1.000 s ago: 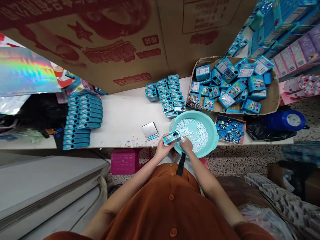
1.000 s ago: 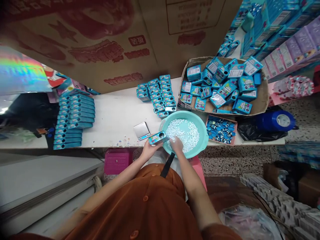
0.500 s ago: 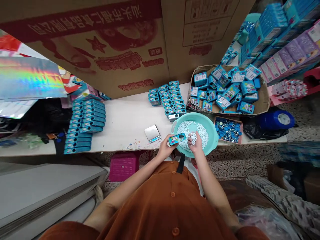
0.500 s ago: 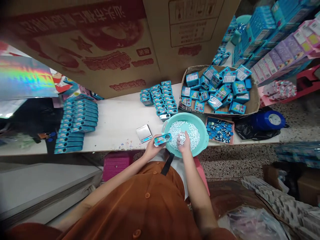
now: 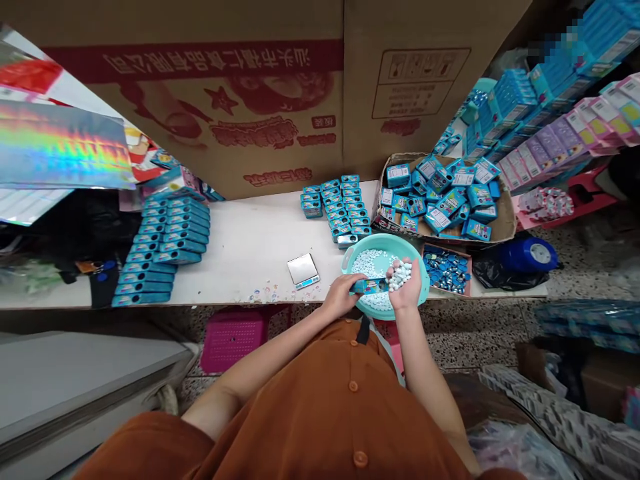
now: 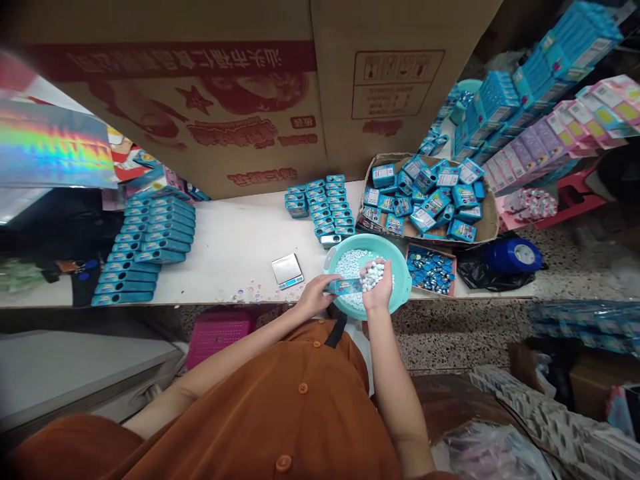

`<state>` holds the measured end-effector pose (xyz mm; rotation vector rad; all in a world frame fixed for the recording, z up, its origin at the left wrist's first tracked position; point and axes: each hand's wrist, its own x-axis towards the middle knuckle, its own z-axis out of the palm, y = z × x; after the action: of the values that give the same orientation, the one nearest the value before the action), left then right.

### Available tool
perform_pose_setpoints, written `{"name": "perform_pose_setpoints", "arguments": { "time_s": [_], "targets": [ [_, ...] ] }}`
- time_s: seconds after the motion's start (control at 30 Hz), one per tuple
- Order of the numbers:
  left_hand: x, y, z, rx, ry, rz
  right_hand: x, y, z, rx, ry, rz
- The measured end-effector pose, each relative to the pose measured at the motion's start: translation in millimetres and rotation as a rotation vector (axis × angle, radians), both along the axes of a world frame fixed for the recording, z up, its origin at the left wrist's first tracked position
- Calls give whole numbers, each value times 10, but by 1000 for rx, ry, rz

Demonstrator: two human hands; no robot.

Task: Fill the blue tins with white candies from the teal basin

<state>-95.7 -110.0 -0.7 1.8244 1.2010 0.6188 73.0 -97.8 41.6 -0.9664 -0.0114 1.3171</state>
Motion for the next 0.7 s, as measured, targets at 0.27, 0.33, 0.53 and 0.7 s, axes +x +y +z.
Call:
{"name": "perform_pose_setpoints", "arguments": {
  "time_s": [0.27, 0.33, 0.53, 0.7],
  "targets": [
    [6, 38, 1, -19, -16, 0, -102, 17, 12, 28, -221, -16],
    [37, 32, -22, -69, -30, 38, -97, 37, 23, 34, -235, -19],
    [96, 29, -65, -163, -59, 80, -57, 66, 94, 34, -208, 29],
    [136, 56, -18, -122, -118, 55, -31, 76, 181, 30, -205, -9]
  ]
}}
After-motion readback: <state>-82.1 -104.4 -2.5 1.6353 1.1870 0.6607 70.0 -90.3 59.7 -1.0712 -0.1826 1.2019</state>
